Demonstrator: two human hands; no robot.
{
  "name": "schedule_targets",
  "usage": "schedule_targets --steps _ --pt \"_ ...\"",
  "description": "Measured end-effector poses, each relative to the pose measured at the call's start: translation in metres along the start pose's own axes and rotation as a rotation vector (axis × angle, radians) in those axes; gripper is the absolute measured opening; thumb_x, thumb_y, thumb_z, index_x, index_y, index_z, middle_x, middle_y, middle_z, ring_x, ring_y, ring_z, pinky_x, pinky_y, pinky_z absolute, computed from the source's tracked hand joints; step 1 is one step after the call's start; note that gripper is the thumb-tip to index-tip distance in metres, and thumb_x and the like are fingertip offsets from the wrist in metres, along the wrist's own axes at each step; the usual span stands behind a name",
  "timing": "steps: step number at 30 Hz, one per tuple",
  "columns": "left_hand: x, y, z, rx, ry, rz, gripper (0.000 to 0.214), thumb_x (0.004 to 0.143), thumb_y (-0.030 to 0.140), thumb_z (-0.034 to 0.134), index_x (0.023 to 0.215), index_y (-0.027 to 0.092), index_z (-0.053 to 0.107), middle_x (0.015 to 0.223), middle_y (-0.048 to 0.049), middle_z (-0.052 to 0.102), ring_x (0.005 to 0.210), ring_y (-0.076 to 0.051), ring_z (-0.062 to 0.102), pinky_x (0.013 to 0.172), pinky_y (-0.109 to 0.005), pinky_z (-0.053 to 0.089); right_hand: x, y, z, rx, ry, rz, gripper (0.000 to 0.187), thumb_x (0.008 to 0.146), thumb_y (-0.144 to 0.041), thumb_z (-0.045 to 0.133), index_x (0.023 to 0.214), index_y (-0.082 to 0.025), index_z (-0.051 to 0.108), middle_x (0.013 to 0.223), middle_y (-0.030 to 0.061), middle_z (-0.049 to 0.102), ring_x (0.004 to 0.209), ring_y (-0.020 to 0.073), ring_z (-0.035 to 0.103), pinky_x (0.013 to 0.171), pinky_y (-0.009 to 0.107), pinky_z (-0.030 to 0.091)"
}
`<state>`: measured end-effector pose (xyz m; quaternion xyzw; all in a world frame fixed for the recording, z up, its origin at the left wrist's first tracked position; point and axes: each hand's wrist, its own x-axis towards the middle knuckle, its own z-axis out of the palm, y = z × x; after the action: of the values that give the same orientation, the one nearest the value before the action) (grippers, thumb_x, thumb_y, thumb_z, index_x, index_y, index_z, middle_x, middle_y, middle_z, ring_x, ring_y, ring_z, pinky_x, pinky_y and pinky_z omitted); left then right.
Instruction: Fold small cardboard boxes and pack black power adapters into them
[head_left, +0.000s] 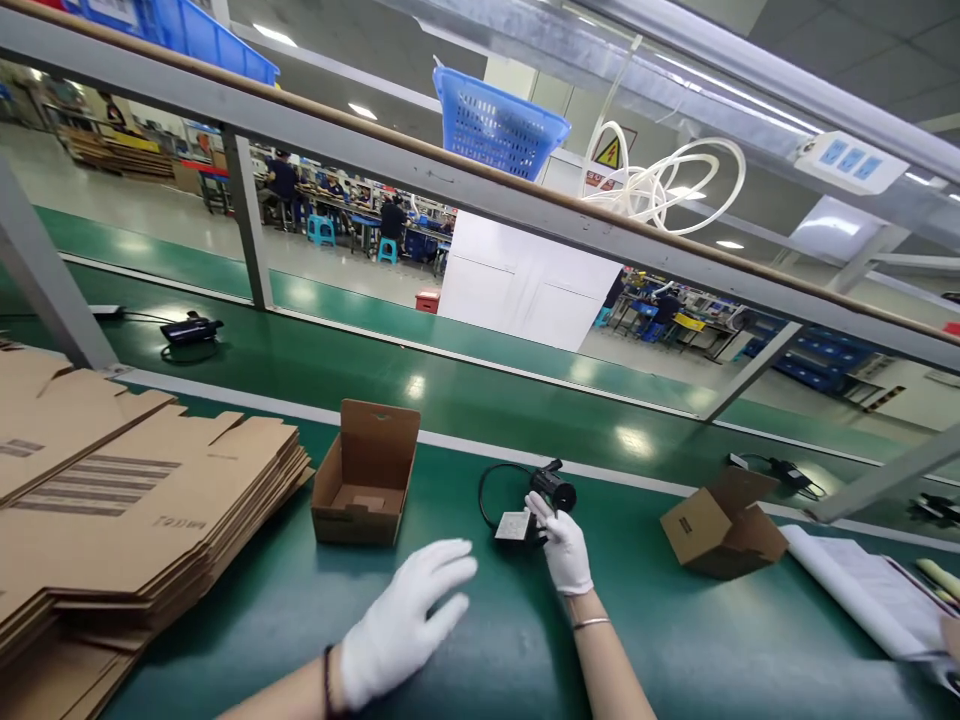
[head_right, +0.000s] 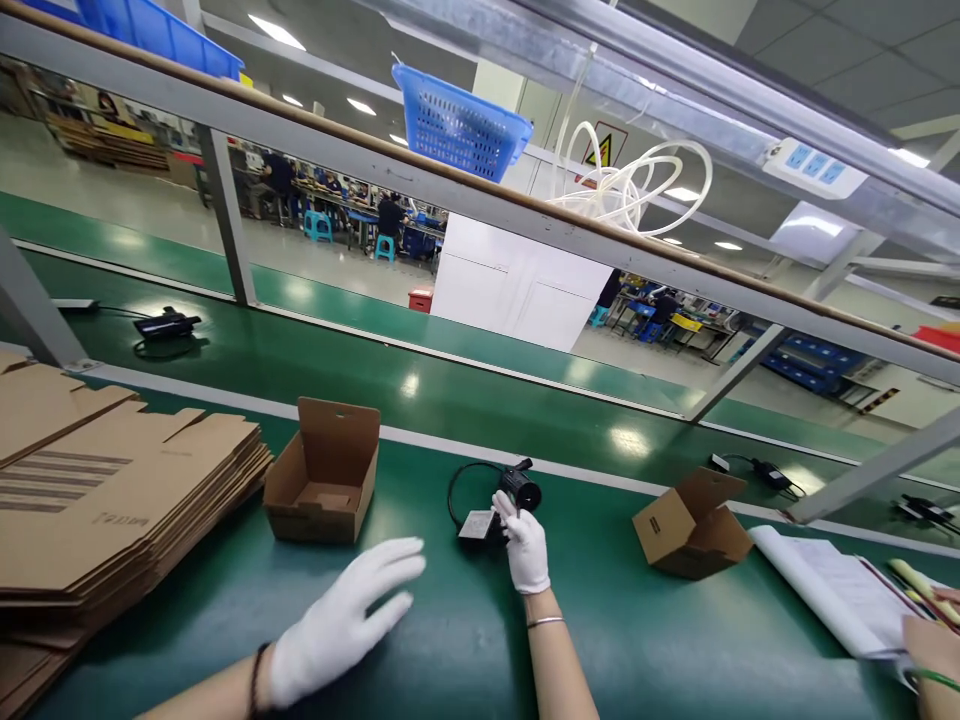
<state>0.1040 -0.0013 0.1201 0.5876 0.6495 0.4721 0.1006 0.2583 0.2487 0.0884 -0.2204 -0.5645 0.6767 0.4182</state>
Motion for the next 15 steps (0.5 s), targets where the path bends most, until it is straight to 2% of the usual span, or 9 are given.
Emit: schedule_targets --steps 2,3,5,7,8,10,12,13,15 --pt "0.041 0.007 0.018 -0.460 -0.069 -0.284 0.040 0.084 0.043 0.065 0.120 0.026 0.066 0.136 -0.0073 0.059 0.130 -0.026 0.050 0.116 -0.044 0.032 -0.021 -0.006 0.010 -0.089 -0.075 -0.057 0.031 0.071 -0.043 0.068 0.091 -0.019 0.071 0.113 0.0149 0.072 0.110 0.0327 0.064 0.098 0.048 0.048" --pt "0.060 0.009 0.026 -0.689 -0.090 -0.430 0.048 0.076 0.047 0.072 0.118 0.024 0.066 0.135 -0.0091 0.060 0.130 -0.028 0.049 0.116 -0.046 0.031 -0.029 -0.008 0.015 -0.183 -0.105 -0.105 0.029 0.073 -0.046 0.065 0.083 -0.019 0.069 0.106 0.0148 0.073 0.106 0.0329 0.066 0.093 0.047 0.050" --pt "0.091 0.011 0.041 -0.896 -0.165 -0.526 0.056 0.070 0.058 0.074 0.108 0.018 0.068 0.120 -0.0122 0.067 0.121 -0.031 0.055 0.109 -0.047 0.038 -0.041 -0.012 0.023 -0.400 -0.154 -0.204 0.033 0.075 -0.051 0.061 0.063 -0.020 0.059 0.078 0.0104 0.072 0.082 0.0297 0.068 0.077 0.042 0.053" --pt "0.110 0.012 0.052 -1.007 -0.213 -0.539 0.062 0.066 0.069 0.071 0.094 0.013 0.069 0.099 -0.0123 0.071 0.102 -0.029 0.064 0.098 -0.045 0.046 -0.048 -0.017 0.032 -0.552 -0.193 -0.250 0.037 0.070 -0.048 0.064 0.051 -0.022 0.047 0.054 0.0025 0.058 0.059 0.0216 0.059 0.062 0.035 0.049" --pt "0.115 0.012 0.055 -1.064 -0.216 -0.545 0.065 0.064 0.072 0.071 0.089 0.012 0.068 0.090 -0.0116 0.071 0.093 -0.027 0.066 0.092 -0.043 0.049 -0.050 -0.020 0.037 -0.621 -0.219 -0.259 0.036 0.069 -0.044 0.066 0.049 -0.022 0.044 0.050 0.0001 0.053 0.055 0.0186 0.054 0.059 0.032 0.046" --pt "0.118 0.015 0.057 -1.169 -0.169 -0.551 0.067 0.058 0.073 0.074 0.088 0.013 0.067 0.085 -0.0096 0.070 0.081 -0.023 0.066 0.083 -0.038 0.051 -0.053 -0.032 0.049 -0.823 -0.276 -0.290 0.032 0.070 -0.039 0.063 0.050 -0.022 0.046 0.054 0.0006 0.053 0.057 0.0174 0.052 0.061 0.030 0.044" --pt "0.115 0.019 0.054 -1.253 -0.073 -0.527 0.066 0.055 0.066 0.080 0.095 0.016 0.065 0.088 -0.0067 0.069 0.080 -0.020 0.065 0.080 -0.034 0.051 -0.053 -0.048 0.061 -1.085 -0.357 -0.310 0.021 0.073 -0.038 0.061 0.062 -0.020 0.058 0.068 0.0045 0.061 0.069 0.0204 0.057 0.067 0.032 0.045" --pt "0.112 0.021 0.050 -1.285 -0.018 -0.505 0.064 0.055 0.061 0.083 0.098 0.017 0.064 0.090 -0.0053 0.068 0.081 -0.018 0.065 0.081 -0.032 0.050 -0.053 -0.058 0.066 -1.188 -0.403 -0.298 0.021 0.075 -0.039 0.061 0.075 -0.019 0.064 0.077 0.0064 0.065 0.076 0.0224 0.060 0.071 0.032 0.046" --pt "0.107 0.026 0.039 -1.325 0.079 -0.467 0.060 0.054 0.051 0.087 0.098 0.019 0.062 0.090 -0.0033 0.067 0.085 -0.018 0.065 0.084 -0.032 0.050 -0.050 -0.075 0.072 -1.299 -0.495 -0.223 0.038 0.077 -0.046 0.065 0.103 -0.018 0.066 0.095 0.0087 0.068 0.088 0.0256 0.064 0.076 0.033 0.047"
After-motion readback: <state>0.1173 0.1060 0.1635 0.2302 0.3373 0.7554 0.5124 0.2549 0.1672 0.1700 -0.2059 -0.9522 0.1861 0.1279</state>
